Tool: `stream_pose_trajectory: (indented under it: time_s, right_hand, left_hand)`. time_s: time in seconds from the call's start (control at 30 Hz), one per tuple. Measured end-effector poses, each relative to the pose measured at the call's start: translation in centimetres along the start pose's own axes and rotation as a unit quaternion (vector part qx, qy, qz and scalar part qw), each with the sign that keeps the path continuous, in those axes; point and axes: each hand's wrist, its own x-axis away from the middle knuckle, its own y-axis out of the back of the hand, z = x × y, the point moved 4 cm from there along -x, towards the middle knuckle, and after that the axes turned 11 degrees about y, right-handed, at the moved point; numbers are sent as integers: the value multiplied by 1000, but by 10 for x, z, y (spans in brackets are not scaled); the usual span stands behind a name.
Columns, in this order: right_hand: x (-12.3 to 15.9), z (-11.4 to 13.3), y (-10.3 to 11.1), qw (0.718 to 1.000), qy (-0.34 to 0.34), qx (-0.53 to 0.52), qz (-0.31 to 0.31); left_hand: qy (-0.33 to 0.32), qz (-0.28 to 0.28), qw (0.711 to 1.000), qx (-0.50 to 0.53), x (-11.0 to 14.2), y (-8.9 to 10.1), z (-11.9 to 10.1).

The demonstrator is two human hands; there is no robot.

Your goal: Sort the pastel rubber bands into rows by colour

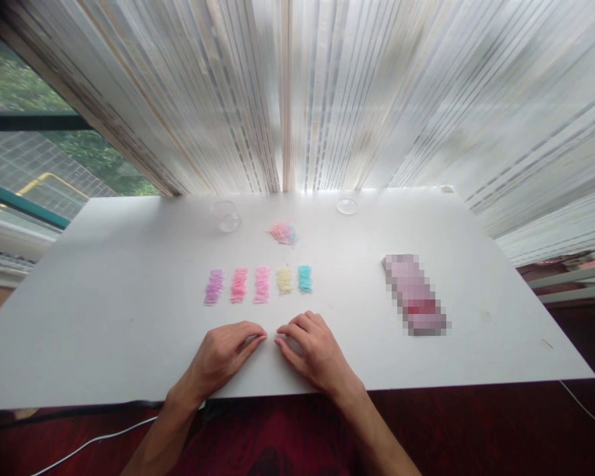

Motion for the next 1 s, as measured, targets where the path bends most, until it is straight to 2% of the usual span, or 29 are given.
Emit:
stream_pose_trajectory:
  time_s: [0.47,0.77,1.0]
  right_hand:
    - [-6,1,-1,999,8,-25,-24]
    - [-6,0,-1,998,15,-36,-45]
    - [-6,0,-1,998,18,-38,-55]
  left_hand:
    - [-5,7,998,62,-1,3,0]
    - [55,-10,994,90,-2,3,8]
    - [52,4,993,108,-5,3,7]
